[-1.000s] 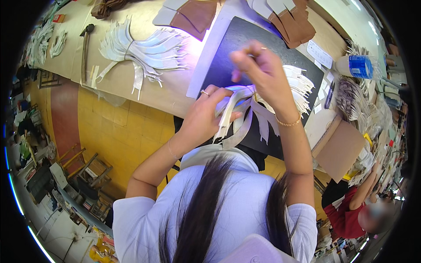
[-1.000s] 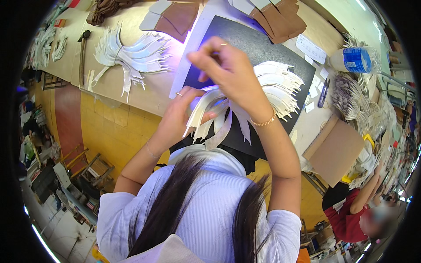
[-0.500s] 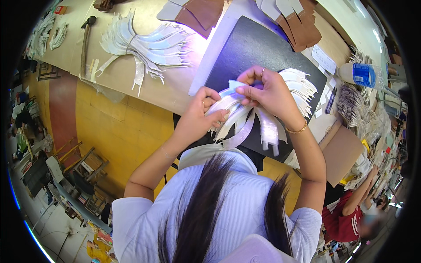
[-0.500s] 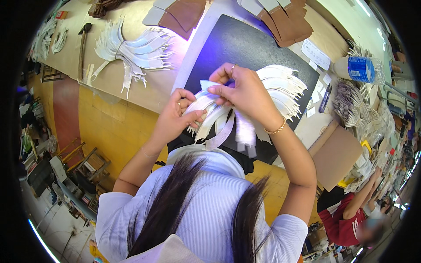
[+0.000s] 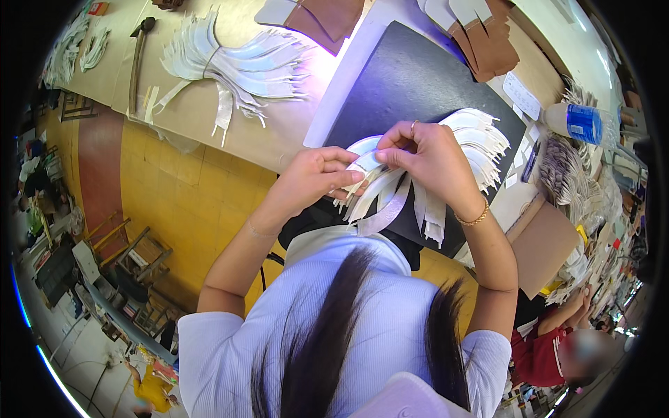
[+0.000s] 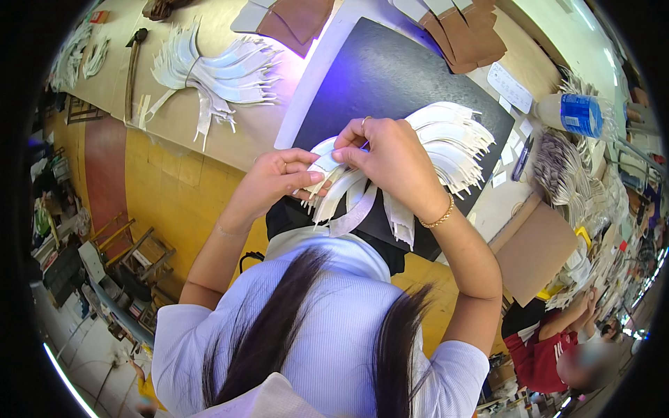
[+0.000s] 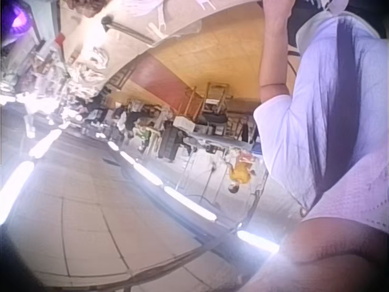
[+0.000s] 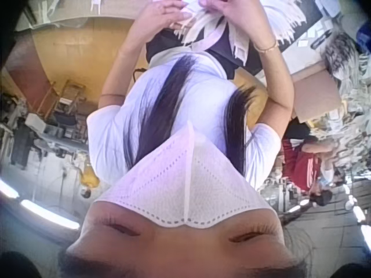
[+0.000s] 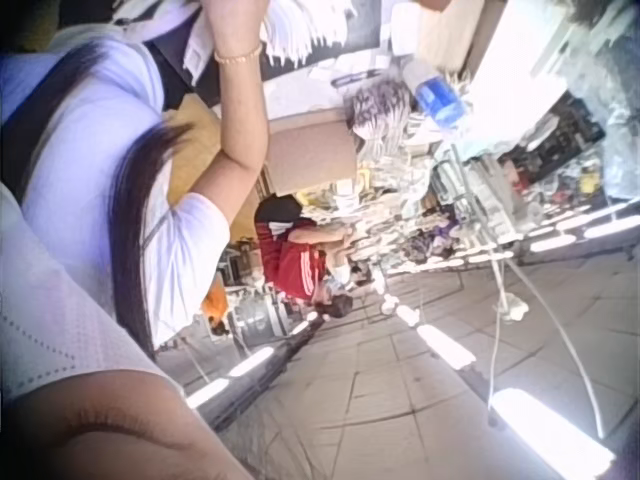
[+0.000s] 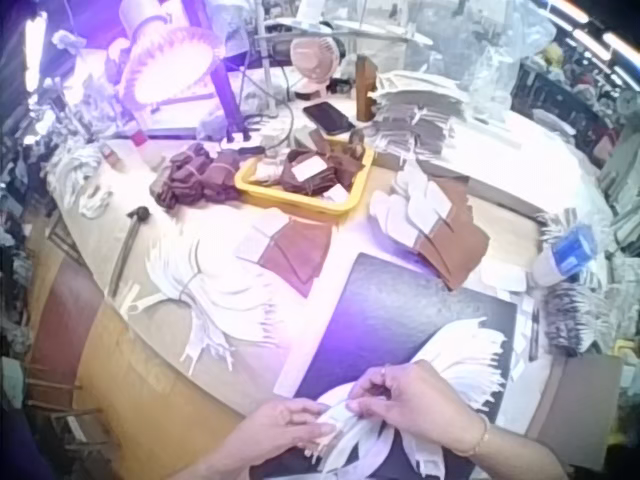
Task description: The person arranges white fabric strips on a black mat, aligns them in a fan shape, and ties them together with a rubber band. The person then folds and adjusts the tied bundle repeatedly.
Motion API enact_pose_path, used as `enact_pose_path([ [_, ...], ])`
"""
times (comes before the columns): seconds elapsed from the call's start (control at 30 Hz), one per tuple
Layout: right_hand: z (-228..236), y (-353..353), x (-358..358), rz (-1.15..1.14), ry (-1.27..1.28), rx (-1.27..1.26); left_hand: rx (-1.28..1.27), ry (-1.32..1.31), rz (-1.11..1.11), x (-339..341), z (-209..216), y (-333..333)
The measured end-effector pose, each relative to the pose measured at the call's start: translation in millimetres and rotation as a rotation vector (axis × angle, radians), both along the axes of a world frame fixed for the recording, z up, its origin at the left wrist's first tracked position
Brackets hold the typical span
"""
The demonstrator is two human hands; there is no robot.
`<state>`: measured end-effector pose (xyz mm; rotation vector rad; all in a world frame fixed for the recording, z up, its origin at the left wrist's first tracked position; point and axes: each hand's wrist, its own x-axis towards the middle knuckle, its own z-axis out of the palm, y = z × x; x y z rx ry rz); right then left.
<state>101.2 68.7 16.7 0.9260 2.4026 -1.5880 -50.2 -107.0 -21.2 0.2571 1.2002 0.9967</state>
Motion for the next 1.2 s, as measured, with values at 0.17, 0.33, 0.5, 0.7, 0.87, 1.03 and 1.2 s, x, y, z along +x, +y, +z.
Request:
enact_pose_path([
  [0.17,-1.1,-0.9,-1.0,0.035,0.002,0.071,0.015,-0.018,-0.01,-0.8,-6.8,-0.4],
  [0.33,-4.4,-1.1,-1.1,0.002,0.008,0.06,0.028,-0.019,-0.012,-0.6,-6.6,0.2],
  [0.5,-3.8,-1.8,-2.4,0.019,0.001,0.093,0.016,-0.007,-0.008,-0.6,-4.7,1.6],
  [0.7,-4.8,-6.6,-2.0,0.042,0.008,0.18,-0.015,-0.014,0.043,3.0,-10.6,8.9],
  [0.87,-2.7,-5.8,6.1,-0.017,0.063,0.21,-0.023,-0.005,0.081,4.2,-14.6,8.5],
  [1.03,-3.8,-3.8,12.0,-0.034,0.064,0.236,-0.033,0.005,0.105,5.9,-15.3,7.9],
  [1.2,-3.7,-8.5,9.8,-0.087,0.033,0.245,-0.041,0.013,0.107,6.5,-13.3,9.3],
])
